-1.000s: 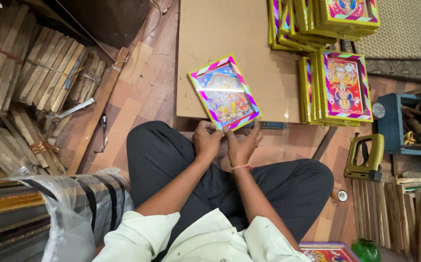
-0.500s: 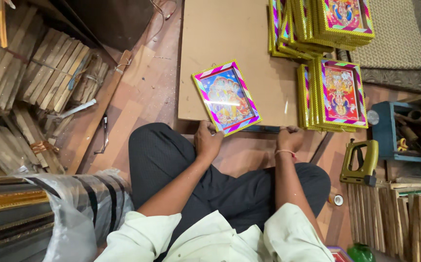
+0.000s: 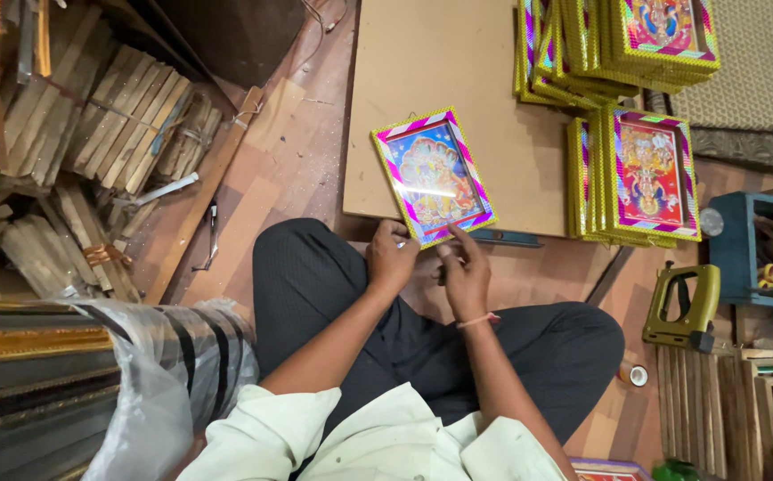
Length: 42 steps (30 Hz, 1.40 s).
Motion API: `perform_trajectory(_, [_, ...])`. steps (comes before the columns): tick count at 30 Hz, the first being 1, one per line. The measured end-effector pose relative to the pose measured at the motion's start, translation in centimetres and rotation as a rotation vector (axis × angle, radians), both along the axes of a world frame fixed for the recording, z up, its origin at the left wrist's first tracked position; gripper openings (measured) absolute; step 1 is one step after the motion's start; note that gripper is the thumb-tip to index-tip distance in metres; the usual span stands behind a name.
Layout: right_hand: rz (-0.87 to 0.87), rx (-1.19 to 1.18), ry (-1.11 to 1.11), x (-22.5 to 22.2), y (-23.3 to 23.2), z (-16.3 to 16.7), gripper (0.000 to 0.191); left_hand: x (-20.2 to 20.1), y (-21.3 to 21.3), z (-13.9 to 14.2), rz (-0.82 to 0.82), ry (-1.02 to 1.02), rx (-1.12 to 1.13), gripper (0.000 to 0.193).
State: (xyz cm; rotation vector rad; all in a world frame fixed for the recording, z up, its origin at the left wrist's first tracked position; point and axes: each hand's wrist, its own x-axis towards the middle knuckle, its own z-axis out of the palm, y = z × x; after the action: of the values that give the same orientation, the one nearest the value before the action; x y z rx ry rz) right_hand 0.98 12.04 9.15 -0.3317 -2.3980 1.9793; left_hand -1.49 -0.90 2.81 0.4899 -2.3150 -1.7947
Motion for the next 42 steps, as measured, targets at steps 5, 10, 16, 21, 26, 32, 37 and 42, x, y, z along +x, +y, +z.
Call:
perform_trajectory(5, [0.063,0.061,-0.055,-0.1,-1.1,-0.1,0.041,0.2,-0.6,0.0,-0.008,-0.082,0.141,0.029])
perform_trajectory(10, [0.088,0.073,-0.014,-0.1,-1.1,-0.8,0.042,0.0,-0.7,0.1,-0.004,-0.112,0.241,0.028])
perform_trajectory(16, [0.098,0.108,0.006,-0.1,-1.2,-1.1,0.041,0.0,-0.8,0.3,-0.013,-0.127,0.282,0.028])
perform_trajectory(21, [0.077,0.086,0.003,0.2,-1.4,-0.5,0.041,0.1,-0.8,0.6,-0.024,-0.156,0.335,0.029])
perform_trajectory(26, [0.059,0.101,0.004,0.3,-1.7,-0.2,0.039,0.1,-0.7,0.4,-0.017,-0.133,0.381,0.028])
perform_trajectory(32, [0.044,0.25,0.096,0.5,-2.0,0.1,0.036,-0.3,-0.2,-0.7,0.004,-0.182,0.641,0.025])
perform_trajectory(37, [0.025,0.33,0.134,1.3,-2.3,0.0,0.036,-1.4,-1.1,-0.7,0.04,-0.159,0.854,0.018])
perform_trajectory(42, [-0.231,0.148,0.115,-1.0,1.9,-1.2,0.031,-0.6,-1.7,0.3,0.06,-0.205,0.777,0.018])
